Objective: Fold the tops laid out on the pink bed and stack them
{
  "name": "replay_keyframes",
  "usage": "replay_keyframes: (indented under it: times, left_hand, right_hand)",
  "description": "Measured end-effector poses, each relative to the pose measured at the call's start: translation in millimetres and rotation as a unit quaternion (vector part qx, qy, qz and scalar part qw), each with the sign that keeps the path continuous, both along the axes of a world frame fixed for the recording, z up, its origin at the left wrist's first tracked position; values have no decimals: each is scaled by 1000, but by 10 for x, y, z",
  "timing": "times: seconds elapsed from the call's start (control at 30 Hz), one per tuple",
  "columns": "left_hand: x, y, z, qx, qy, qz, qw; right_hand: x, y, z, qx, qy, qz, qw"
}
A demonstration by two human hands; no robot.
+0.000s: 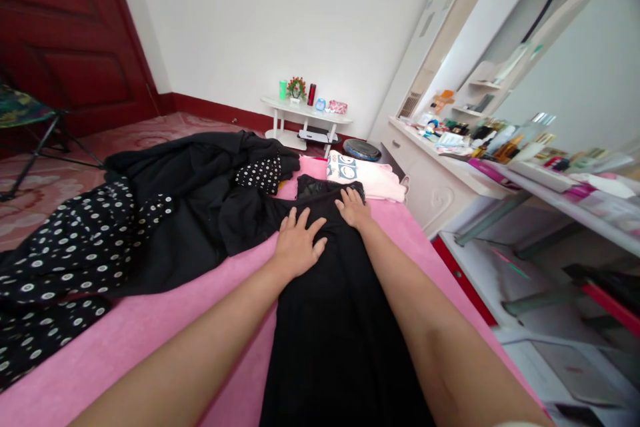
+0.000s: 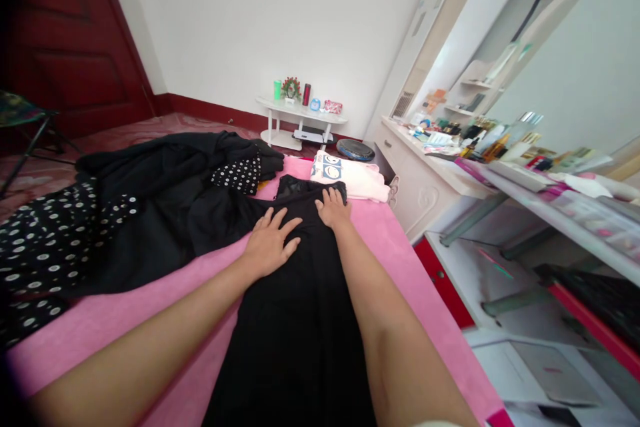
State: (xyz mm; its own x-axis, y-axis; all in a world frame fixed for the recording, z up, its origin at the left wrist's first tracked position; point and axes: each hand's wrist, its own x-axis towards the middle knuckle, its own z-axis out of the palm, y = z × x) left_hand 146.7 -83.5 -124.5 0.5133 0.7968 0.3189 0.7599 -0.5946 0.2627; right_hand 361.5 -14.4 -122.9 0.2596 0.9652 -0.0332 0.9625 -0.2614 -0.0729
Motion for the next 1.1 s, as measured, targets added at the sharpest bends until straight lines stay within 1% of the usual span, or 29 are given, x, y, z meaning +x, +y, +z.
replay_keyframes:
  times: [0.13,0.33,0.47,0.53,0.6,0.7,0.77,0.83,0.9,0.93,0.97,1.0,1.07,1.1]
  left_hand:
    - [-15,28,-28,-11,1,-7,1000]
    - [-50,30,-49,-30,3,-19,999]
    - [-58,24,-47,-35,11,-21,999]
    - [-64,12,-46,-34,13,-22,999]
    - [-78,-15,-55,-33,12,-26,999]
    - [-137,-87,-81,-30,13,-31,999]
    - [-223,-146,-76,-33,23,-40,998]
    - [-354,-195,-17,-33,39,-74,996]
    - [-526,-219,111,-26,51,-111,992]
    - [-620,-217,196,-13,51,-118,992]
    - [-715,-205,288,6,50,-113,992]
    - [-808,-181,382,33,47,-95,994]
    - [-978,-100,541,89,48,-32,994]
    - [-1051,-44,595,108,50,8,993]
  right_hand:
    - [3,-171,-11,-21,27,11,999]
    - [-48,-614,14,-18,81,27,996]
    - [-204,-869,25,-3,110,-6,994]
    - [-320,-990,23,28,105,-28,994]
    - [-431,-1108,18,80,86,-33,993]
    - [-536,-1248,13,151,56,-19,987]
    - [-558,-1298,14,175,48,-2,983]
    - [-554,-1313,13,187,43,14,981]
    - [-536,-1302,6,197,40,22,979]
    - [-525,-1291,-1,203,39,24,978]
    - [-514,-1280,-9,208,41,26,977]
    - [-504,-1270,-17,212,43,27,976]
    - [-488,-1254,-31,219,47,28,974]
    - [-482,-1249,-35,222,48,30,973]
